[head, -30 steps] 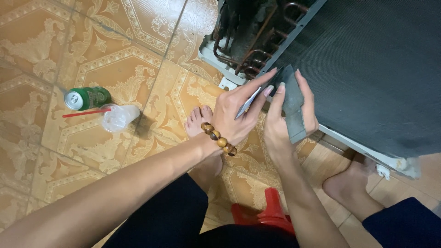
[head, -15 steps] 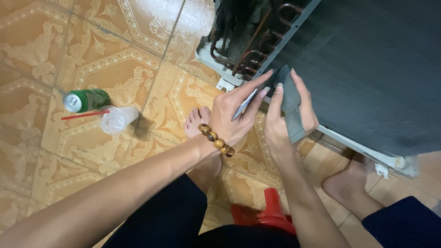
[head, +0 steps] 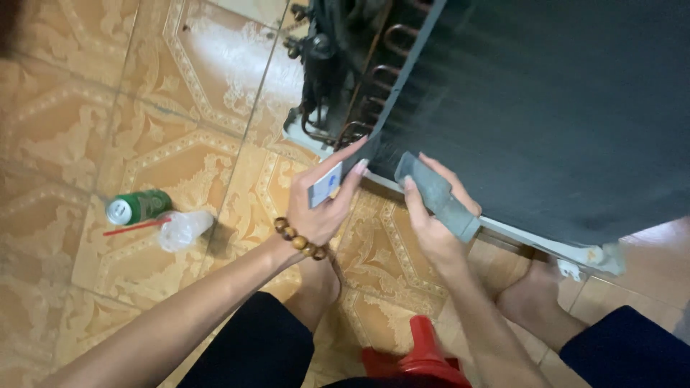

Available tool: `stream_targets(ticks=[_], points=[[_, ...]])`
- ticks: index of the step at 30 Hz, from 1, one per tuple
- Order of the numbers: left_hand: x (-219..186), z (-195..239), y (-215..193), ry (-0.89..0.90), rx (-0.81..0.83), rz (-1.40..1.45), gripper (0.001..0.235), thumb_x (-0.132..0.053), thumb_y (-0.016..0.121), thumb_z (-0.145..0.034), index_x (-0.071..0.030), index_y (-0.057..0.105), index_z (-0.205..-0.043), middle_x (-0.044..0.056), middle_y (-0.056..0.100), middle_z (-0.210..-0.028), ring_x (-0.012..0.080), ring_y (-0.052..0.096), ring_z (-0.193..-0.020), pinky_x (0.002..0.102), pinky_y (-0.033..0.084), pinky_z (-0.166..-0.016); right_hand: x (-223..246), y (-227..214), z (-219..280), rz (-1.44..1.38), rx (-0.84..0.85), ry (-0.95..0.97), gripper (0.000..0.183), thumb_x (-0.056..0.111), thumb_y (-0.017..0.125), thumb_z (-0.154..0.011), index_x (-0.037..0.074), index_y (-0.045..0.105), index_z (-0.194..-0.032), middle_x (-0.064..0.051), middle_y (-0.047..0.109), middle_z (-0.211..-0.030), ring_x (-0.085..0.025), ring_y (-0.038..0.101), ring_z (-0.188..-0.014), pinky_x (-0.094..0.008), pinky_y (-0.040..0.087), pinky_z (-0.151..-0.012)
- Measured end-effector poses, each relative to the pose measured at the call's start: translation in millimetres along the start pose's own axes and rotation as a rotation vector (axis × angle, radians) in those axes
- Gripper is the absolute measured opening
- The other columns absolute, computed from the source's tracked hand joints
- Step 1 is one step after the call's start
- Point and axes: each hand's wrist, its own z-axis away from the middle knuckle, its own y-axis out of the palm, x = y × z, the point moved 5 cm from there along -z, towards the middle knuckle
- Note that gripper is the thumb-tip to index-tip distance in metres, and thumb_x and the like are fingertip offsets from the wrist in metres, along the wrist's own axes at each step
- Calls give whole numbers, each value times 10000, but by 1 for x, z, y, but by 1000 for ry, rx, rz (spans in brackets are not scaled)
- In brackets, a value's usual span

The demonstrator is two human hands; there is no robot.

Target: The person uses two small rectangular tools to scrape and clean the fins of an air conditioner condenser unit. They work methodically across the surface, moving from the bottom to the top while occasionally adjusting their grip and position.

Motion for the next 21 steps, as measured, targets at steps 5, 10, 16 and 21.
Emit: stream_targets(ticks=[5, 10, 16, 21], points=[[21, 13, -5, 12, -36, 55, 212, -68, 767, -903, -96, 783, -1113, 112, 796, -1019, 219, 744, -1001, 341, 599, -820, -27, -51, -13, 10, 254, 80, 359, -28, 848, -781, 46, 801, -1129, -126, 794, -926, -172, 740, -716, -253, 535, -572], [7, 22, -1, 73, 10, -27, 285, -162, 957, -735, -24, 714, -683, 152, 711, -620, 107, 622, -556, 246, 496, -530, -7, -86, -9, -67, 559, 188, 293, -13, 826, -724, 28, 831, -1014, -165, 825, -995, -225, 785, -785, -366, 631, -721], [-80, 22, 42, -6, 502, -33, 277, -250, 898, -728, -14, 784, -818, 42, 799, -726, 83, 686, -544, 206, 533, -486, 49, -133, 7, 92, 1019, 112, 214, 285, 798, -802, 221, 922, -964, -151, 443, -1587, -326, 485, -1418, -483, 395, -1111], [-189, 23, 91, 160, 663, 59, 168, -170, 830, -807, -59, 802, -931, 36, 806, -787, 95, 667, -556, 225, 511, -500, 95, -191, -6, -49, 875, 237, 186, 175, 743, -852, 64, 861, -943, 25, 841, -769, -97, 658, -562, -278, 516, -500]])
